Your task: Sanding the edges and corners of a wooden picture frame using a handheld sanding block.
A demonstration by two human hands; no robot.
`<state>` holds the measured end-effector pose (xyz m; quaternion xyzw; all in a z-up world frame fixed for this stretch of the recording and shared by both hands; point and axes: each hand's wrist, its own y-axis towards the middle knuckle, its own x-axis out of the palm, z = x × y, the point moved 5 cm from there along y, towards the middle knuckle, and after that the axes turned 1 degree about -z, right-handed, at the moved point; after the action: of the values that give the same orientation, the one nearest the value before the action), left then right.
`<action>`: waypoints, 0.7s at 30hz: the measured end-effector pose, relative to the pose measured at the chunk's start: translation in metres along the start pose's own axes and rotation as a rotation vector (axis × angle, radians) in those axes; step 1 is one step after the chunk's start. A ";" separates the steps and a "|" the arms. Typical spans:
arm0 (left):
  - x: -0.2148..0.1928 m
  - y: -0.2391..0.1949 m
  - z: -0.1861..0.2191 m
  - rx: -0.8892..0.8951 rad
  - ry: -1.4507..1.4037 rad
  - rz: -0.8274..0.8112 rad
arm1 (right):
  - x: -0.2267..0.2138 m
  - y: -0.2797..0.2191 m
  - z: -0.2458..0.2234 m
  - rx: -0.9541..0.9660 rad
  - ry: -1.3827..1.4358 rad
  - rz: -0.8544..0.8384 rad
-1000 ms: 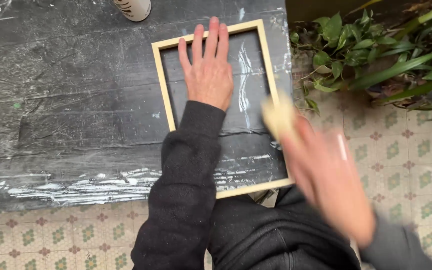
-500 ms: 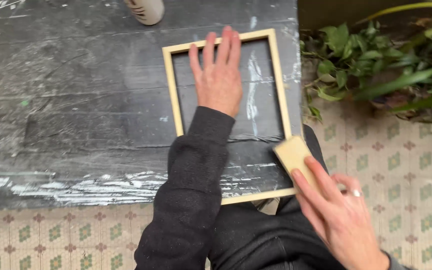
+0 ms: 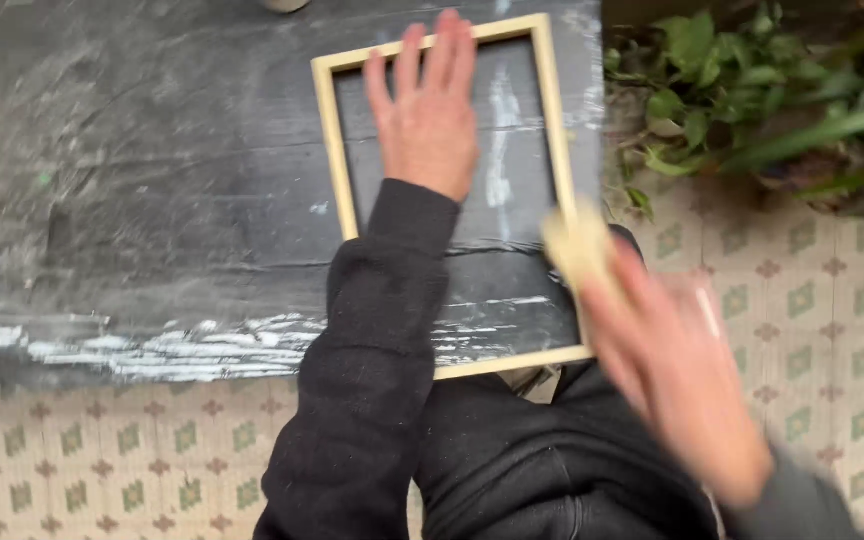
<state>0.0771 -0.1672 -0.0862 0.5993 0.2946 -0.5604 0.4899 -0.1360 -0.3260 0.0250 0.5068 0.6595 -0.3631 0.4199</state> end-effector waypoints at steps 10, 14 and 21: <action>-0.022 -0.007 0.032 0.371 0.044 -0.103 | -0.021 0.026 0.082 -0.047 0.084 0.370; -0.037 -0.051 0.058 0.582 -0.024 -0.130 | -0.002 -0.046 0.111 0.191 0.281 0.341; -0.104 -0.166 0.096 0.704 -0.281 -0.348 | 0.000 -0.087 0.109 0.253 0.343 0.332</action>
<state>-0.1303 -0.1770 -0.0183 0.5891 0.1123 -0.7777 0.1887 -0.2001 -0.4436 -0.0122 0.7104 0.5783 -0.2777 0.2893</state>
